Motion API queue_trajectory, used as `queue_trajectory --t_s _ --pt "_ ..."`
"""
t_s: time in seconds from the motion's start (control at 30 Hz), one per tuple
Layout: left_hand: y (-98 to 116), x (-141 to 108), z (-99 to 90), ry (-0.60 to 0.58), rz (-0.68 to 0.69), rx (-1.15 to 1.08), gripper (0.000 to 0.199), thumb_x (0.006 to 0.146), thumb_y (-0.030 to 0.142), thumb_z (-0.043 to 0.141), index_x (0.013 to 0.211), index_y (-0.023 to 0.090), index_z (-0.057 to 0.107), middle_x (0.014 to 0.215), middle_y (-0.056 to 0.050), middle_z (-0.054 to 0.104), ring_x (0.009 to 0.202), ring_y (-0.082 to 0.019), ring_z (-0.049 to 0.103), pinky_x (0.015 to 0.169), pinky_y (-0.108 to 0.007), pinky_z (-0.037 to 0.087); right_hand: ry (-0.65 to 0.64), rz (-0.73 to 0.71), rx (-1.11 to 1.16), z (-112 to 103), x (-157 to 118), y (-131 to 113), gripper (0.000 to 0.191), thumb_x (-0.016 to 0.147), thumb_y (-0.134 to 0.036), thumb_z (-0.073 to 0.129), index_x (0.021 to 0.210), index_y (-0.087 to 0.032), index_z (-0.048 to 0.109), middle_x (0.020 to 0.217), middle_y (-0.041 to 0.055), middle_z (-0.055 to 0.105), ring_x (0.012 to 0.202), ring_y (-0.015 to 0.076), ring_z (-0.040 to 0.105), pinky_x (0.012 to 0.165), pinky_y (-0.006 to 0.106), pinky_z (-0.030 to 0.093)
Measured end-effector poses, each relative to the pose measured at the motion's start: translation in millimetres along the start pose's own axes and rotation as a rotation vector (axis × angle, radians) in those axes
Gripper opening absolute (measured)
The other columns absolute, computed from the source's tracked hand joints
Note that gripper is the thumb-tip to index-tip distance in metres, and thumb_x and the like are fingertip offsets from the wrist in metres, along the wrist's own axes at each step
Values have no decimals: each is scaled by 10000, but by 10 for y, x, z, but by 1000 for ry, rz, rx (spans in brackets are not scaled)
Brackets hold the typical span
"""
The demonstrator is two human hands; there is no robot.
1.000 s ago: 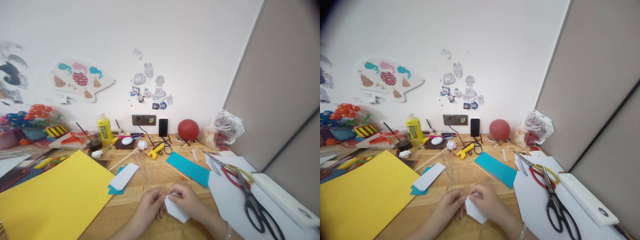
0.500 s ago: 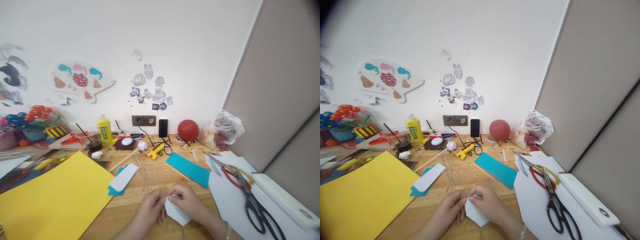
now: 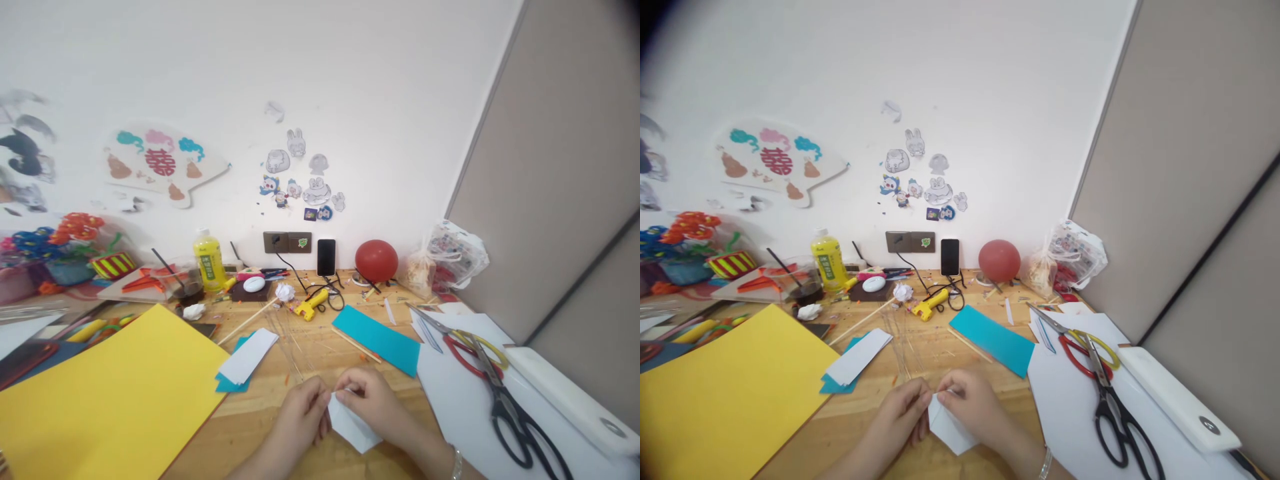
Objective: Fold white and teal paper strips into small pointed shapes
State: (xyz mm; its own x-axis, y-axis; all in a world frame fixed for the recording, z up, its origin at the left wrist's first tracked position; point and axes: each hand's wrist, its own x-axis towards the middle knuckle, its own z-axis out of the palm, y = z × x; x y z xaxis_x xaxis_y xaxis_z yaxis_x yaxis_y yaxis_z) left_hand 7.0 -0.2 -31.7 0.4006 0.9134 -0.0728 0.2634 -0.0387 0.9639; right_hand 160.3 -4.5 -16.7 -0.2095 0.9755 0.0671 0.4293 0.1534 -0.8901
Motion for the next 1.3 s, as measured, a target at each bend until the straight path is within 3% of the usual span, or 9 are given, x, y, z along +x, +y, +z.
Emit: queue_trajectory --t_s 0.23,0.47,0.63,0.9,1.07,1.2,1.3 --pt "74 -47 15 58 129 265 276 806 363 369 596 198 438 587 11 501 579 -140 468 553 -228 342 5 5 107 39 4 71 77 696 -175 513 686 -153 586 627 -14 583 602 126 540 527 204 392" --pt "49 -40 8 59 160 320 262 802 316 363 565 205 372 564 22 434 564 -141 425 522 -222 297 14 89 145 39 18 96 58 657 -168 556 609 -145 534 551 -36 529 523 98 489 462 184 344" --pt "93 -39 -9 47 98 303 243 782 309 376 561 207 371 520 37 415 532 -137 420 514 -226 293 -56 37 141 -66 1 -5 142 709 -198 504 581 -143 528 530 -45 481 521 92 450 468 185 326" --pt "114 -27 -4 -62 -11 162 184 705 319 436 574 191 430 456 70 400 430 -101 376 436 -206 273 -26 19 114 -19 28 33 159 693 -278 566 596 -151 560 558 -27 530 566 118 487 496 199 358" --pt "86 17 -37 87 -87 80 229 704 395 393 566 214 359 378 92 386 326 -81 339 370 -192 248 -8 -18 171 -135 35 71 176 740 -317 526 768 -151 578 687 8 577 642 142 523 551 224 393" --pt "60 69 -86 174 -178 123 237 715 402 363 566 218 358 395 81 420 304 -85 336 347 -201 256 -17 33 80 -251 59 177 215 648 -188 587 860 -164 558 710 -14 565 648 137 513 575 224 395" --pt "53 41 -137 231 -81 258 135 696 311 447 656 183 468 540 32 526 464 -129 481 457 -232 361 8 34 -83 -269 65 214 195 631 -146 559 825 -165 562 672 -25 546 620 128 493 565 215 376"
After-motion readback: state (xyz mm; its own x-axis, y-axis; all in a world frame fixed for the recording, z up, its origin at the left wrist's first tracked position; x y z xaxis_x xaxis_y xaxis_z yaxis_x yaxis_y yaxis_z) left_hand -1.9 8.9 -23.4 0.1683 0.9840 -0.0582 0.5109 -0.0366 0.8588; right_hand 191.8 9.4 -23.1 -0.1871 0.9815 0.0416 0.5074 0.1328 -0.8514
